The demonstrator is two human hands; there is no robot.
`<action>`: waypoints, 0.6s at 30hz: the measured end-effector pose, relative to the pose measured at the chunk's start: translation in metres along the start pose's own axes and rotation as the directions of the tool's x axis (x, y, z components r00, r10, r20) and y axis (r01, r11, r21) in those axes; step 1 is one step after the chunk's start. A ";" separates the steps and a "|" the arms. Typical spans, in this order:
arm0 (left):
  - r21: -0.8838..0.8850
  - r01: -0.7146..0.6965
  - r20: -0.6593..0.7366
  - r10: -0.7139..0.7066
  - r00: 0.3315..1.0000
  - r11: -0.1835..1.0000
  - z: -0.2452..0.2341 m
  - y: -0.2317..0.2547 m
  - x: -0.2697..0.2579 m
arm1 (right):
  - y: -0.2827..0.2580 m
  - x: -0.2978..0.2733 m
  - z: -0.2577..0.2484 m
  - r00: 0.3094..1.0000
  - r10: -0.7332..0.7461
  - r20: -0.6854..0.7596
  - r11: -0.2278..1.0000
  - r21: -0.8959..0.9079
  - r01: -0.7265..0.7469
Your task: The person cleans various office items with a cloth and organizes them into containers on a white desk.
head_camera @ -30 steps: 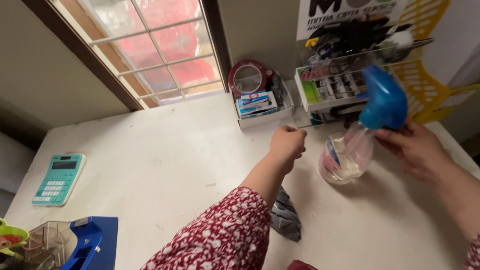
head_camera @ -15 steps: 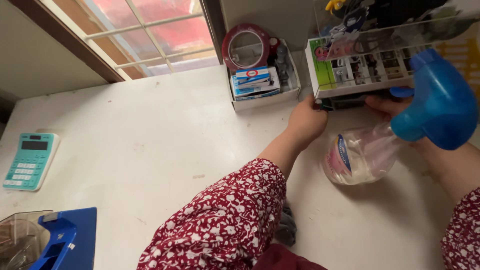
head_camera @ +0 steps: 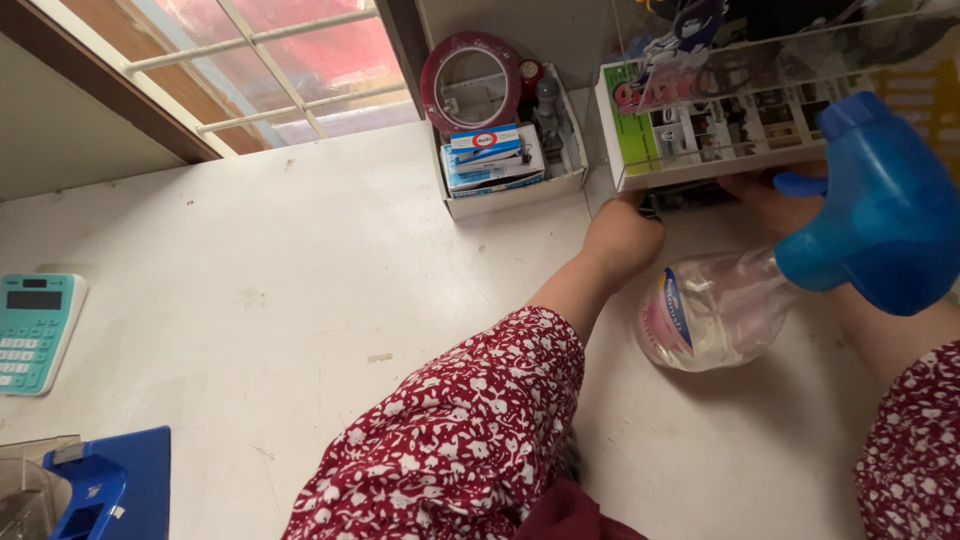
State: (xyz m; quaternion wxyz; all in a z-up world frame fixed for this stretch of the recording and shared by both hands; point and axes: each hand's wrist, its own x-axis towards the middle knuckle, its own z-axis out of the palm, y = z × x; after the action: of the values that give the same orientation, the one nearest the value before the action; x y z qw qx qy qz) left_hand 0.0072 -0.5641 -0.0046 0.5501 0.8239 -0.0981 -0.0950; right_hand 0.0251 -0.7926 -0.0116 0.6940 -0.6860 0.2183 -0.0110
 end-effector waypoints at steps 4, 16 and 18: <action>0.001 -0.019 -0.026 0.019 0.999 1.000 -0.009 0.004 -0.008 | -0.004 -0.012 -0.002 1.000 -0.016 0.003 1.000 -0.011 0.016; -0.043 0.171 -0.445 -0.172 0.879 0.984 -0.117 -0.009 -0.114 | -0.006 -0.145 -0.008 0.983 -0.172 0.057 0.985 0.013 0.171; -0.010 0.208 -0.520 -0.183 0.834 0.978 -0.139 -0.020 -0.139 | 0.005 -0.159 -0.004 0.990 -0.142 -0.002 0.988 -0.057 0.141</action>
State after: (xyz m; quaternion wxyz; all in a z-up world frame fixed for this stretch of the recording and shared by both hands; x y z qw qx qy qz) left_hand -0.0887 -0.3966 0.0363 0.5241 0.8372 0.1361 0.0770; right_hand -0.1217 -0.7456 0.0293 0.6710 -0.7193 0.1714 -0.0559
